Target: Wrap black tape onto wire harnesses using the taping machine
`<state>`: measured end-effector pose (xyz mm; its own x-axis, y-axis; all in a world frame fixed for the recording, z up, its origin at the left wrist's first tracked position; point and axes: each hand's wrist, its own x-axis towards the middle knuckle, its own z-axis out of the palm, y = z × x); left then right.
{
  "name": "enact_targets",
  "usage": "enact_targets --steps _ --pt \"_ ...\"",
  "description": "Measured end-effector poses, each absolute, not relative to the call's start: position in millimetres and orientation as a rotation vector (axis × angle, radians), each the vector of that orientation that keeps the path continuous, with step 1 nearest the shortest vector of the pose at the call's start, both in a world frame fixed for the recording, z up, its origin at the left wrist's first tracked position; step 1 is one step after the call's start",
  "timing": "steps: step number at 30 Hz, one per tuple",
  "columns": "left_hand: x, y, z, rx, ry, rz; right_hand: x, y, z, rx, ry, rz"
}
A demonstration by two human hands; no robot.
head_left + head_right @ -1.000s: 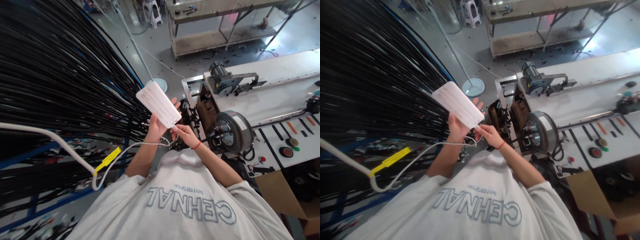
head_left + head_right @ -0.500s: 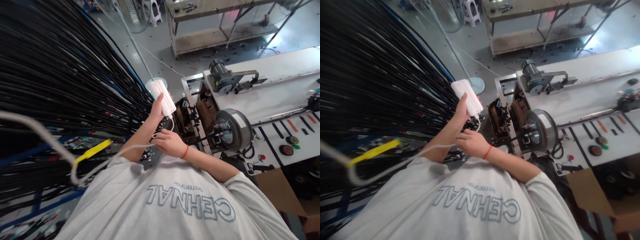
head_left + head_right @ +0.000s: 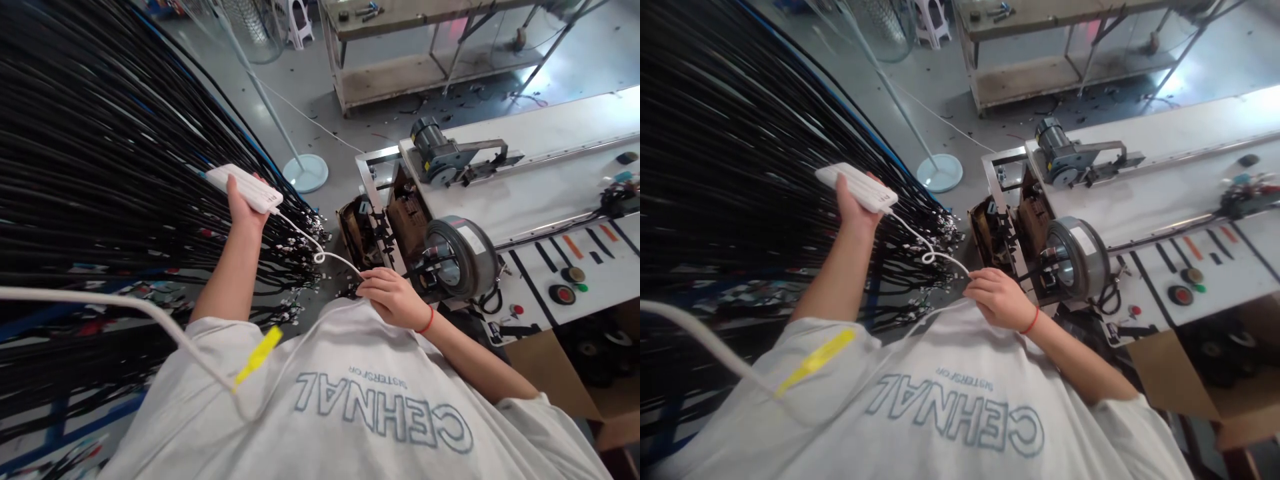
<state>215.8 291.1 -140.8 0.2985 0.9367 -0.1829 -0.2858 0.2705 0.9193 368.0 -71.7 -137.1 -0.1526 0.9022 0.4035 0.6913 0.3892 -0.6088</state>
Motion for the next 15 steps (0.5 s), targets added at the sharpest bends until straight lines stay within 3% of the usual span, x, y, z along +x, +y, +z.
enact_targets --steps 4,6,9,12,15 --pt "214 242 -119 0.884 0.632 0.951 366 -50 -157 -1.278 -1.780 0.724" --pt "222 208 -108 0.885 0.539 0.900 360 -30 -158 -1.305 -1.550 0.742" --pt "237 167 -97 0.891 0.534 0.852 346 1 -149 -1.381 -1.223 0.761" --pt "247 143 -95 0.889 0.575 0.839 332 19 -140 -1.248 -1.149 1.116" --pt "252 130 -97 0.884 0.583 0.832 321 20 -139 -1.212 -1.110 1.206"
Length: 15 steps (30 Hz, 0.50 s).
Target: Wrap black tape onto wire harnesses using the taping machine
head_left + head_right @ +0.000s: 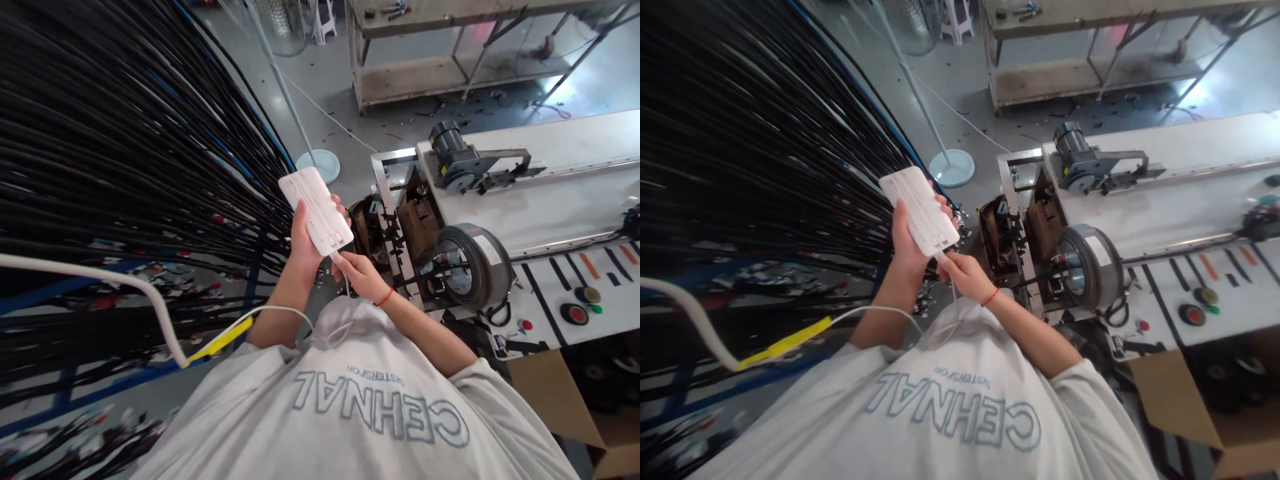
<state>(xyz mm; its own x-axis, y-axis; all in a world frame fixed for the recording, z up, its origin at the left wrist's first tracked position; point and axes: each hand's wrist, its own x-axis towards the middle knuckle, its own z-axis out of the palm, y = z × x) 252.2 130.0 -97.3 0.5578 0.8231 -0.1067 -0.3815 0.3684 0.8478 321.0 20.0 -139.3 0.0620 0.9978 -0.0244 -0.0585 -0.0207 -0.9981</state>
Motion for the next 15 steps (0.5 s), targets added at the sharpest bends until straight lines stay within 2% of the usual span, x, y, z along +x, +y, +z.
enact_targets --steps 9,12,15 --pt "231 138 -124 0.801 0.608 0.657 329 15 -148 -1.353 -1.226 1.245" --pt "200 159 -161 0.804 0.725 0.454 346 -3 -166 -1.522 -1.235 1.162" --pt "174 162 -220 0.802 0.933 0.194 358 -38 -190 -1.728 -1.148 1.265"
